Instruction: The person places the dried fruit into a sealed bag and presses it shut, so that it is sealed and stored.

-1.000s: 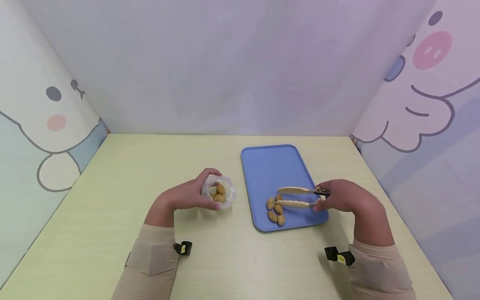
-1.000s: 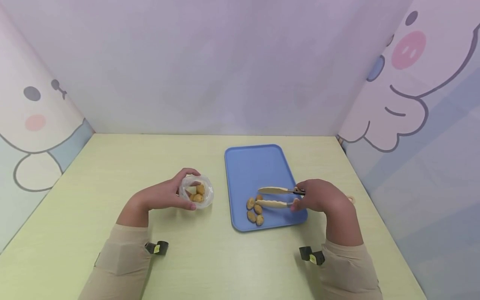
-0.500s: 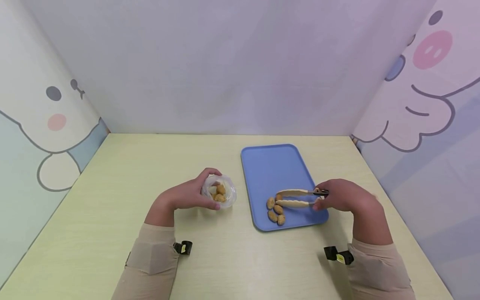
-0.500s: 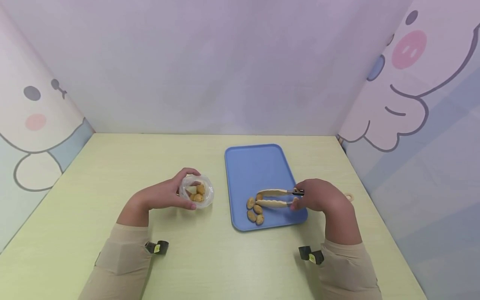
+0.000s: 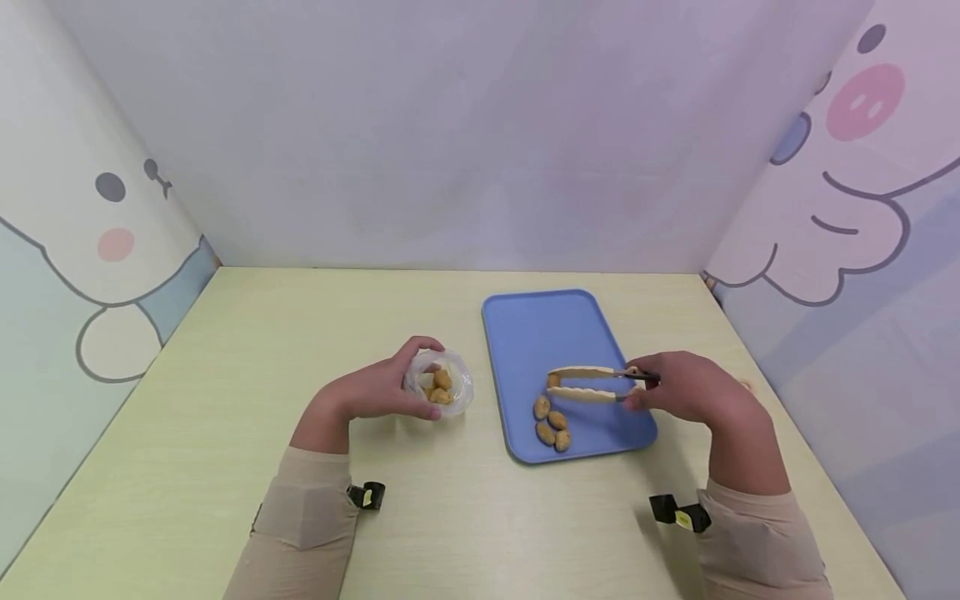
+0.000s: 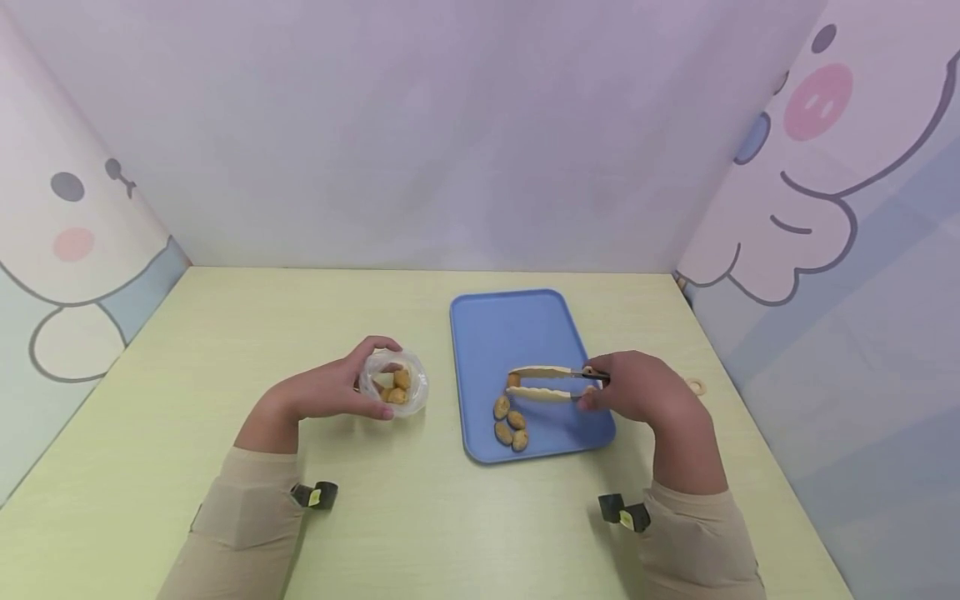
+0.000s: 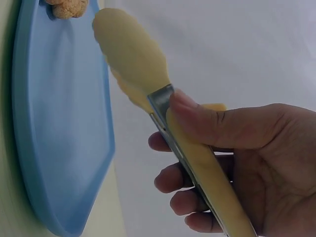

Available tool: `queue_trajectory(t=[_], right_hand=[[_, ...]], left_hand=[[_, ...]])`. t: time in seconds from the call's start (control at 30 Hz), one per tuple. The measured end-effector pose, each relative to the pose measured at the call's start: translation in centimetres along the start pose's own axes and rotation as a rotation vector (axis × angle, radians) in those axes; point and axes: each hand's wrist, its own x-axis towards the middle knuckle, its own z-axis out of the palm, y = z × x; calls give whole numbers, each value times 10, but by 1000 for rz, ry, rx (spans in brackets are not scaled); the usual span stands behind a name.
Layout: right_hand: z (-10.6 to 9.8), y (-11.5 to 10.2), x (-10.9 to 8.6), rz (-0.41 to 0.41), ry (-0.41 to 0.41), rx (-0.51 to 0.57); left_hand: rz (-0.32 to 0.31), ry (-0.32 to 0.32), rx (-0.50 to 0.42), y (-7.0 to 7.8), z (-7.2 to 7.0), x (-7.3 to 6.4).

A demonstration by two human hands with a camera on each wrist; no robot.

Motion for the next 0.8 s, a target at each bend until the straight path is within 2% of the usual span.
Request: queue_trajectory(t=[0.43, 0.6, 0.8], right_hand=[[0, -16, -1, -200, 236, -50], [3, -25, -1, -265, 333, -71], [9, -35, 2, -382, 452, -103]], left_hand=[[1, -16, 19, 5, 0, 1], [6, -25, 3, 5, 1, 4], [30, -44, -14, 7, 4, 7]])
